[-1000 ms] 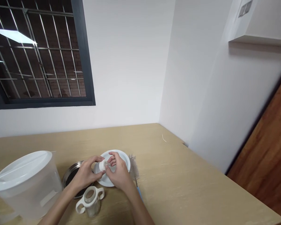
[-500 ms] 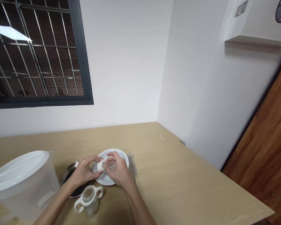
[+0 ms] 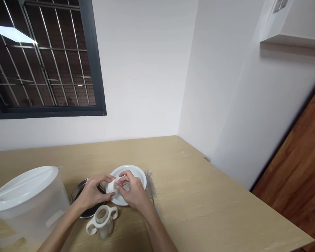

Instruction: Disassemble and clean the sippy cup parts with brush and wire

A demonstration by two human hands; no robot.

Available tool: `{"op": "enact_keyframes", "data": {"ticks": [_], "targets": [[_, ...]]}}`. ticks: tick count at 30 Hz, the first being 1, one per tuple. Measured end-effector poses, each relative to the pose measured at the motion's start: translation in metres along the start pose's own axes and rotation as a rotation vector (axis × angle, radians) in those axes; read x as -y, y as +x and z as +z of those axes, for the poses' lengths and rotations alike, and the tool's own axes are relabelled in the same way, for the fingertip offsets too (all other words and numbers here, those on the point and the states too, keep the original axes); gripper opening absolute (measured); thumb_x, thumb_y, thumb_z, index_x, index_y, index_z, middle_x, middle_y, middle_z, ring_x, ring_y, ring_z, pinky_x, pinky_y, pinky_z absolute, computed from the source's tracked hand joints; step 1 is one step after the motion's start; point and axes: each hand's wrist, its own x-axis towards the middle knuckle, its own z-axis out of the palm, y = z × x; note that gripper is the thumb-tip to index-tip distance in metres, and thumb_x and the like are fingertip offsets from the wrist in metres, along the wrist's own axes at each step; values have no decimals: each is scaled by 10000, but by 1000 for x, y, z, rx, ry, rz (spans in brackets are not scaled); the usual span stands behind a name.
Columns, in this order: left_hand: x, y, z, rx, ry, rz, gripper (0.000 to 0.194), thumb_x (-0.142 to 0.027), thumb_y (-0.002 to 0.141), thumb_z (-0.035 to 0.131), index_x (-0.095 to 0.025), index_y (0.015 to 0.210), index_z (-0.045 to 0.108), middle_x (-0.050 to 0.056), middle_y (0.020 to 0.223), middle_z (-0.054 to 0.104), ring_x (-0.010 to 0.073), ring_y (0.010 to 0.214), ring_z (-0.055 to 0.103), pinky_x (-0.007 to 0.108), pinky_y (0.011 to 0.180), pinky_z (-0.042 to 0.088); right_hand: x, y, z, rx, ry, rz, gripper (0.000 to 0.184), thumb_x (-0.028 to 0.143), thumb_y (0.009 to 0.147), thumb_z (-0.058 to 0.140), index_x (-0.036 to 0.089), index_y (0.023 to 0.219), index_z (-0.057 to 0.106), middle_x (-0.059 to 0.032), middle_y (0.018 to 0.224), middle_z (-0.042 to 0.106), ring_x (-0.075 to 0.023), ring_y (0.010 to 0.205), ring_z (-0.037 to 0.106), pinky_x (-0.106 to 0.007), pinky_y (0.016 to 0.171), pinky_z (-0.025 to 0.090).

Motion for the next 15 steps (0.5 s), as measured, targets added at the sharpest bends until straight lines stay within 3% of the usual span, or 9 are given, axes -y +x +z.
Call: {"op": "enact_keyframes", "data": {"ticks": [7,15], "targets": [[-1,-4,6,-102,59,19,291,-164,682,690,-219,959,623,44,1060,750,224,976,710,339,886,545,0,3,0,-77,-132,-65,313,171,761,663,236,1055,579,-16,942,672,-187,893,657,-329,835,530],[5,-13,8,-72,50,21,315,-130,676,680,-216,976,641,48,1057,749,221,952,717,324,861,556,3,1,4,-16,-91,-68,247,160,786,620,237,1015,571,-14,895,713,-179,842,688,-324,801,550]]}}
